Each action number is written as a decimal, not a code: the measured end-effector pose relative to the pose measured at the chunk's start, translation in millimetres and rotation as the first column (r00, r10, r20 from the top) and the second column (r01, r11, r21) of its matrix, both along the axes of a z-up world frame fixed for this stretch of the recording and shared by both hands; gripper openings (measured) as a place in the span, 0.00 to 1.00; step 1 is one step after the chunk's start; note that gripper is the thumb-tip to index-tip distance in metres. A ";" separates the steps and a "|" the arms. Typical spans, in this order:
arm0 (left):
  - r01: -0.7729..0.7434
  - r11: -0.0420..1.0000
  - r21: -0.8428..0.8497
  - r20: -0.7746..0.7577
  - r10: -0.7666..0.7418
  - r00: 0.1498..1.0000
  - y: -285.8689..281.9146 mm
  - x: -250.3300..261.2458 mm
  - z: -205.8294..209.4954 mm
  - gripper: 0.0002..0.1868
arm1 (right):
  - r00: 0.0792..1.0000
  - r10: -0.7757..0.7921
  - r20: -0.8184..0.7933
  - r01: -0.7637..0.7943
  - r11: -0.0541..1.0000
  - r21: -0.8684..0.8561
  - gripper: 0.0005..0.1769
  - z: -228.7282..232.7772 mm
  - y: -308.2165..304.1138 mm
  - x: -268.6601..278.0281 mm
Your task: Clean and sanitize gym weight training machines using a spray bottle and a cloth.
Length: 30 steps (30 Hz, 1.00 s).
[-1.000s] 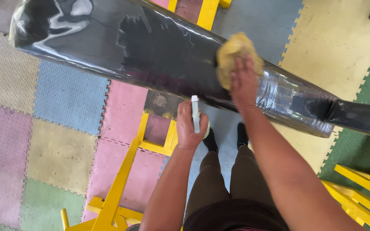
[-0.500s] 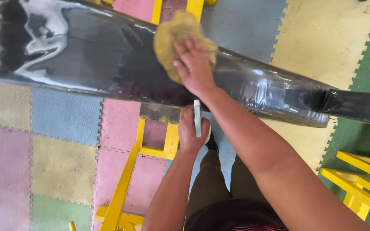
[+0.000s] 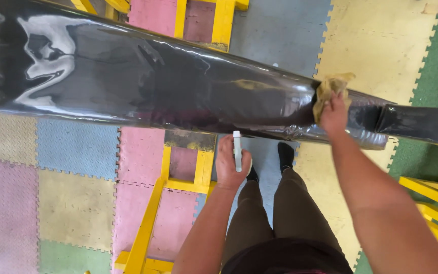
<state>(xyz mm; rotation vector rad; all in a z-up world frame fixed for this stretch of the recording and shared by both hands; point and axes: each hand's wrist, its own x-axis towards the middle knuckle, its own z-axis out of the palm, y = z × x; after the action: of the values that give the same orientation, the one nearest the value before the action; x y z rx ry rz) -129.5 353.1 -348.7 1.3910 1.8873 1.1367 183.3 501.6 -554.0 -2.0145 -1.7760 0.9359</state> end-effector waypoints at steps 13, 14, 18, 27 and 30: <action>-0.451 0.890 -0.067 0.030 0.454 0.891 -71.2 -35.0 -14.1 0.23 | 0.713 0.694 -0.101 -0.519 0.619 0.589 0.28 203.3 -59.7 -324.0; -0.460 0.885 -0.076 0.009 0.462 0.887 -77.5 -35.7 -14.3 0.23 | 0.685 0.727 -0.053 -0.559 0.570 0.602 0.28 213.2 -58.2 -337.4; -0.442 0.894 -0.076 -0.042 0.440 0.897 -86.4 -27.1 -19.1 0.22 | 0.626 0.776 0.072 -0.634 0.454 0.626 0.28 197.4 -57.6 -310.9; -0.181 0.975 -0.126 -0.004 0.182 0.983 -76.0 11.0 -23.9 0.21 | 0.521 0.780 0.346 -0.840 0.397 0.371 0.28 71.3 -90.4 -74.3; -0.065 0.987 -0.149 0.028 0.070 0.997 -64.1 21.9 -27.1 0.19 | 0.598 0.704 0.383 -0.801 0.523 0.291 0.26 54.7 -106.7 -16.0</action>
<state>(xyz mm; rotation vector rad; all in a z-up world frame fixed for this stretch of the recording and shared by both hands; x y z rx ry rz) -107.6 289.0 -375.7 1.2284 1.9654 1.0222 167.3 394.8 -499.3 -1.0217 -2.7825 0.3952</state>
